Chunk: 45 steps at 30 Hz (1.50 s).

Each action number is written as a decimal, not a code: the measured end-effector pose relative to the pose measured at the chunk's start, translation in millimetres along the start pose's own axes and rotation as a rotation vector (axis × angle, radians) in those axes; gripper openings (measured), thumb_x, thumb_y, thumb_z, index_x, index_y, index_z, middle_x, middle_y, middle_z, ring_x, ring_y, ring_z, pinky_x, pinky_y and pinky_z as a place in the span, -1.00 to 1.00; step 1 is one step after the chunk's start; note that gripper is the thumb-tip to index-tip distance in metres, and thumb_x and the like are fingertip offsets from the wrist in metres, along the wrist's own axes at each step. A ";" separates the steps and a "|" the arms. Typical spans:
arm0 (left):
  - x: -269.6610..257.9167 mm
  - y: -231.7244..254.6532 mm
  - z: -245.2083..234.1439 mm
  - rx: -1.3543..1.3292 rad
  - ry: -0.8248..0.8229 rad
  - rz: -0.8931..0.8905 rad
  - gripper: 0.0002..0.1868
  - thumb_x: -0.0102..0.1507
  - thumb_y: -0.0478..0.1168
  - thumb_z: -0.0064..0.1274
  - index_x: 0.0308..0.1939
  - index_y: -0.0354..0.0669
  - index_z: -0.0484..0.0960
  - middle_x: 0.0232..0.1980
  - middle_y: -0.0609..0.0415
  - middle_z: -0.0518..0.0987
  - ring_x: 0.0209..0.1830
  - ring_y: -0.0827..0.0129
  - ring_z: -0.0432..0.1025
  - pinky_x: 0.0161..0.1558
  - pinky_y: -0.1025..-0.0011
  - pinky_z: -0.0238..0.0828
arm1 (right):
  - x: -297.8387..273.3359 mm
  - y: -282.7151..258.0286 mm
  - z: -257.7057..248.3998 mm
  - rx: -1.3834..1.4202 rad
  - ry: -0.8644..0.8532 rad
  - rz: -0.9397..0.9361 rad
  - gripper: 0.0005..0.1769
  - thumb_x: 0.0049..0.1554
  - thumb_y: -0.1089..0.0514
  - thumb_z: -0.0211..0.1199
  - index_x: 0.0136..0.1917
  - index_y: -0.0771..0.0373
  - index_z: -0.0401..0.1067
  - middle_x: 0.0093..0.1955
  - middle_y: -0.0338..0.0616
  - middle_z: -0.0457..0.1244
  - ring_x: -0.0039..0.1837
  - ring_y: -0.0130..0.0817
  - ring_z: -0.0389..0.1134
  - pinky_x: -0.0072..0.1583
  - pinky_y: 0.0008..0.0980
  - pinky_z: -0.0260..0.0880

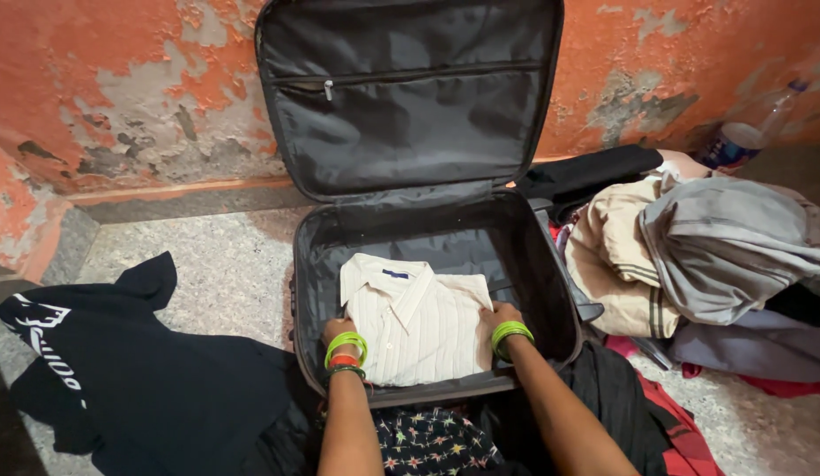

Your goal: The person folds a white shirt and a pair of light grey trousers by hand and places them into an open suitcase. The person smooths and adjusts the garments to fit neatly inside the luggage.

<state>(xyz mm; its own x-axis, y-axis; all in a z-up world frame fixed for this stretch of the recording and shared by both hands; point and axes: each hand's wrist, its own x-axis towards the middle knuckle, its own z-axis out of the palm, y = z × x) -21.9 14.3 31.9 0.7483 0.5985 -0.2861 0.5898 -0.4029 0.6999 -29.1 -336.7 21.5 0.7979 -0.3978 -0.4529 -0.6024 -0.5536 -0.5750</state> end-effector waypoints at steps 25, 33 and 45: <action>12.9 -20.4 37.9 -0.471 -0.357 0.092 -0.38 -0.02 -0.16 0.46 0.04 -0.43 0.66 0.01 -0.20 0.73 -0.07 0.09 0.59 0.01 0.24 0.46 | -8.6 -23.2 14.7 0.370 -0.576 0.054 -0.10 -0.09 -0.09 0.52 0.32 0.53 0.35 0.22 0.28 0.39 0.18 0.03 0.48 0.18 -0.07 0.49; 31.2 -19.9 17.6 -0.245 -0.245 0.255 -0.53 0.05 -0.06 0.38 -0.11 -0.34 0.74 -0.20 -0.20 0.74 -0.22 0.08 0.65 -0.11 0.24 0.51 | -19.3 -60.8 -10.2 0.422 -0.491 -0.057 -0.26 -0.11 0.02 0.53 0.18 0.62 0.47 0.04 0.28 0.44 0.00 0.03 0.52 0.06 -0.05 0.52; 59.5 58.9 -43.2 0.069 0.000 0.102 -0.37 0.15 0.09 0.30 0.21 -0.10 0.55 0.14 -0.19 0.60 0.11 -0.13 0.51 0.10 0.05 0.43 | 70.4 -128.4 8.2 0.191 -0.139 -0.375 -0.14 -0.09 -0.14 0.52 0.32 0.43 0.41 0.24 0.17 0.36 0.22 0.03 0.42 0.25 -0.07 0.41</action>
<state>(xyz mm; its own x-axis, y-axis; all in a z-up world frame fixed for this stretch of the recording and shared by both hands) 44.2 56.1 84.4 0.8054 0.5519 -0.2161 0.5304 -0.5084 0.6784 104.2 -287.7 57.9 0.9594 -0.0861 -0.2687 -0.2755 -0.4906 -0.8267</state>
